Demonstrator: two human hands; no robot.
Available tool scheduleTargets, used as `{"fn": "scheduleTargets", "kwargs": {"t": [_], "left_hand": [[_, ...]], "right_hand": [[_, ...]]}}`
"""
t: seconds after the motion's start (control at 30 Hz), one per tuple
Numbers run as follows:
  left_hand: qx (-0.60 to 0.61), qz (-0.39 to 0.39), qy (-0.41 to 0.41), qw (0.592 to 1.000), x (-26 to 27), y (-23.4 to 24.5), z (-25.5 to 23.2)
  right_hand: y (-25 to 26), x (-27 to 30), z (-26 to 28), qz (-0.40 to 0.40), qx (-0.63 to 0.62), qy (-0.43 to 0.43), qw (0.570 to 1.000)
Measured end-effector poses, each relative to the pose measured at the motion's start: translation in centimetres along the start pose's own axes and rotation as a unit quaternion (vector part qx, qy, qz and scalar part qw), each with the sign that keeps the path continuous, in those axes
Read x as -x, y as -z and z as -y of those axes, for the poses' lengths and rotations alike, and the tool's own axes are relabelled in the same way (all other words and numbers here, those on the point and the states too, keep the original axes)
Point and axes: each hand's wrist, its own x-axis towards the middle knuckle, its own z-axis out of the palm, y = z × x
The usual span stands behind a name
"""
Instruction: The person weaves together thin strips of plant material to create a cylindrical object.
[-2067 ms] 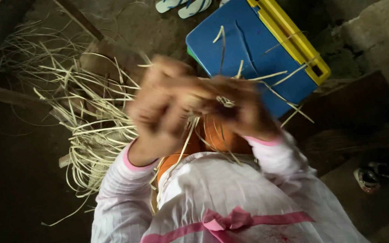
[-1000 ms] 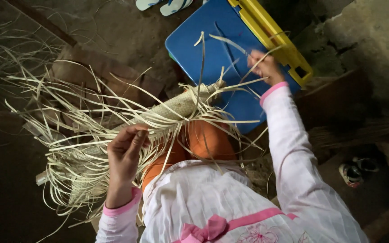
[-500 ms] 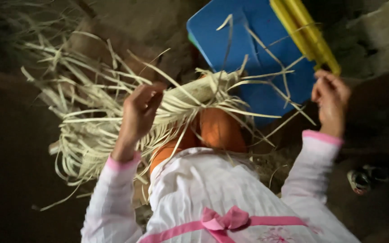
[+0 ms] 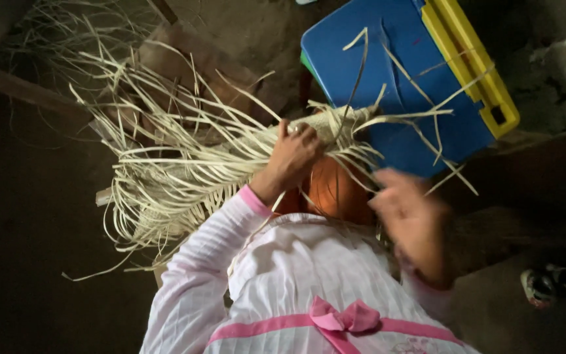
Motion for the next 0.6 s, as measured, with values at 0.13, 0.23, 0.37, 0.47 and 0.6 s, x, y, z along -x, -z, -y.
{"fn": "scheduleTargets", "kwargs": {"t": [0.13,0.23,0.37,0.47,0.6], "left_hand": [[-0.001,-0.022,0.009,1.0,-0.4,-2.8,1.7],[0.004,0.008,0.021,1.0,-0.3,-4.4,2.4],[0.007,0.04,0.019,0.999,-0.4,-4.3,2.1],[0.012,0.029,0.019,0.999,-0.3,-4.0,2.2],[0.03,0.022,0.025,0.999,-0.5,-3.6,3.0]], "right_hand": [[3.0,1.0,0.6,-0.171,-0.167,0.006,0.971],[0.9,-1.2,1.5,0.071,-0.274,0.041,0.958],[-6.5,-3.5,-4.0,-0.015,-0.092,-0.038,0.995],[-7.4,-5.8,-3.8,-0.085,-0.185,-0.165,0.965],[-8.2,-7.4,-4.6,-0.108,-0.163,-0.134,0.972]]}}
